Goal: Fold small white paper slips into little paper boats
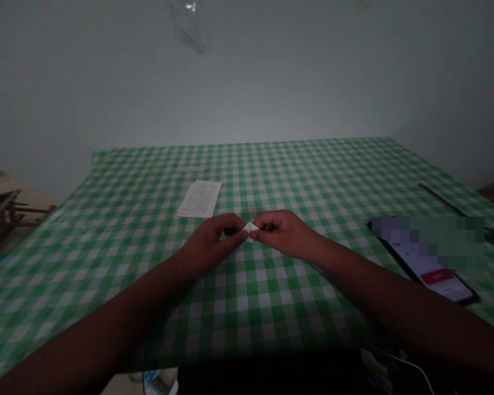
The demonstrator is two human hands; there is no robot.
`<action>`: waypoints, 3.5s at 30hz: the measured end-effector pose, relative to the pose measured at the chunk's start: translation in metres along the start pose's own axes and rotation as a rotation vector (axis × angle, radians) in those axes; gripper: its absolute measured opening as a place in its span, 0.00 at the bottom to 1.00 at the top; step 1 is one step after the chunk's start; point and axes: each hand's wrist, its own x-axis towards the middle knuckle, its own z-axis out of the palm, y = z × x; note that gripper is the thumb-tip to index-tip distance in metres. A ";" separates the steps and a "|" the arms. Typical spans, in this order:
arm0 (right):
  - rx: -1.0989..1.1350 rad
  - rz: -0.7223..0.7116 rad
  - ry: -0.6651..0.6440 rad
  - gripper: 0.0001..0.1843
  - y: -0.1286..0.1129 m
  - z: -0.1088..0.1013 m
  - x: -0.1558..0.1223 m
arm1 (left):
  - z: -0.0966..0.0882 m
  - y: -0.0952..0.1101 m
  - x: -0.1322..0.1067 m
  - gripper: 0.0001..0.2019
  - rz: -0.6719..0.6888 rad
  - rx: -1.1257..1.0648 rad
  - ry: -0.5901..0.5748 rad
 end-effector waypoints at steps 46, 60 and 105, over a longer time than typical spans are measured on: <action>0.210 -0.026 0.244 0.09 0.003 0.008 0.002 | 0.006 -0.005 0.000 0.11 0.027 -0.159 0.250; 0.395 -0.006 0.349 0.06 -0.002 0.007 0.004 | 0.012 -0.017 0.004 0.07 -0.096 -0.547 0.463; 0.455 0.050 0.195 0.14 -0.002 0.014 0.002 | 0.014 -0.004 -0.001 0.13 -0.105 -0.390 0.305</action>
